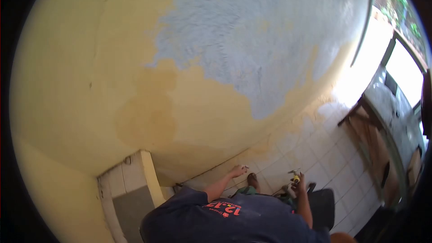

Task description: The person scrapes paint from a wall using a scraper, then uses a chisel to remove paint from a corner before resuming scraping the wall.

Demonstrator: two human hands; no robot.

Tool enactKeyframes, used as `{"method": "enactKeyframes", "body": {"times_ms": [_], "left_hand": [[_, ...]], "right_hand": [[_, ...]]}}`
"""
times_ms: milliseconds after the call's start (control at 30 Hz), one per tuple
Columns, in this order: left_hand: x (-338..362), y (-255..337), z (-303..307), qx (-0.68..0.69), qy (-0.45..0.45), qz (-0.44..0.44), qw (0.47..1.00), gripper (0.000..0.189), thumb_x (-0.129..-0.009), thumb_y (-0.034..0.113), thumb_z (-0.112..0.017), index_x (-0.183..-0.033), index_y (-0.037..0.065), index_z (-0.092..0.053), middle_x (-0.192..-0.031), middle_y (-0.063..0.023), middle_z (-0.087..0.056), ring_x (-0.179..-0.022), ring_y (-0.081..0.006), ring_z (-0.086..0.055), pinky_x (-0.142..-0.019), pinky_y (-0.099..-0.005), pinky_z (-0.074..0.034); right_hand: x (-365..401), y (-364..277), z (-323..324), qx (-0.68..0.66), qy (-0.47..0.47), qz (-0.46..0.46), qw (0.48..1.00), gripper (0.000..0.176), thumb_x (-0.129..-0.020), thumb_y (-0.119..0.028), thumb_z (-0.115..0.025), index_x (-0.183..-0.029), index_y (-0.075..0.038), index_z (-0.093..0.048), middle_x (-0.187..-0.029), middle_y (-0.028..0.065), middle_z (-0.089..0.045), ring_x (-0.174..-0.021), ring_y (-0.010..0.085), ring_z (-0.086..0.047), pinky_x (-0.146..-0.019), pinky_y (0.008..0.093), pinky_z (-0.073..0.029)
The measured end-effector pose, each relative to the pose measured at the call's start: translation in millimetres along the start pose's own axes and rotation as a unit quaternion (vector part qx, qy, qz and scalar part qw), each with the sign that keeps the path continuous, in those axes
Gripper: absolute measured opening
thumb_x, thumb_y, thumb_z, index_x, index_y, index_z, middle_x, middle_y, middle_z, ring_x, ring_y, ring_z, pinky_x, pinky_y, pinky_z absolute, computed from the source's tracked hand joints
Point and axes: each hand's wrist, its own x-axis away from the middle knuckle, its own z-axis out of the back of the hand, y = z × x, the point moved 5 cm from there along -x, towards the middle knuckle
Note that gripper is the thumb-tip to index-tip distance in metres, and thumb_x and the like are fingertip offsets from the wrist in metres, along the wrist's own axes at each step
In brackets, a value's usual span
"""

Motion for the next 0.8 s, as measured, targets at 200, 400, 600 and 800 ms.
{"method": "enactKeyframes", "body": {"times_ms": [200,400,600,800], "left_hand": [[62,162,-59,0.127,0.019,-0.148,0.981,0.069,-0.091,0.044,-0.066,-0.145,0.008,-0.043,-0.13,-0.0151,-0.06,-0.115,-0.0265,-0.061,-0.101,-0.0389,-0.046],[151,288,-58,-0.024,0.166,-0.345,0.924,0.075,-0.089,0.031,-0.072,-0.149,0.006,-0.034,-0.146,-0.0172,-0.044,-0.135,-0.0293,-0.044,-0.111,-0.0424,-0.035],[166,253,-52,-0.043,0.128,-0.343,0.93,0.044,-0.087,0.021,-0.073,-0.126,0.006,-0.058,-0.134,-0.0156,-0.055,-0.136,-0.0339,-0.043,-0.112,-0.0445,-0.034],[198,279,-2,0.125,0.174,-0.382,0.899,0.02,-0.085,0.014,-0.075,-0.1,0.005,-0.066,-0.114,-0.0102,-0.067,-0.124,-0.0329,-0.055,-0.104,-0.0435,-0.042]], "right_hand": [[60,-54,-39,-0.045,-0.192,0.133,0.971,0.064,-0.093,-0.063,-0.039,-0.133,-0.015,-0.055,-0.094,0.0066,-0.067,-0.067,0.0149,-0.054,-0.058,0.0294,-0.043],[130,-48,-108,0.2,-0.328,0.263,0.885,0.056,-0.084,-0.019,-0.062,-0.137,-0.005,-0.05,-0.101,0.0109,-0.072,-0.081,0.0207,-0.067,-0.065,0.0308,-0.052],[203,-51,-152,0.403,-0.283,0.307,0.815,0.044,-0.076,-0.012,-0.073,-0.116,0.002,-0.06,-0.097,0.0153,-0.071,-0.09,0.0182,-0.069,-0.077,0.0345,-0.055],[203,-45,-200,0.425,-0.136,0.547,0.709,0.042,-0.07,-0.02,-0.078,-0.106,-0.003,-0.065,-0.101,0.0145,-0.068,-0.096,0.0315,-0.065,-0.087,0.0425,-0.05]]}}
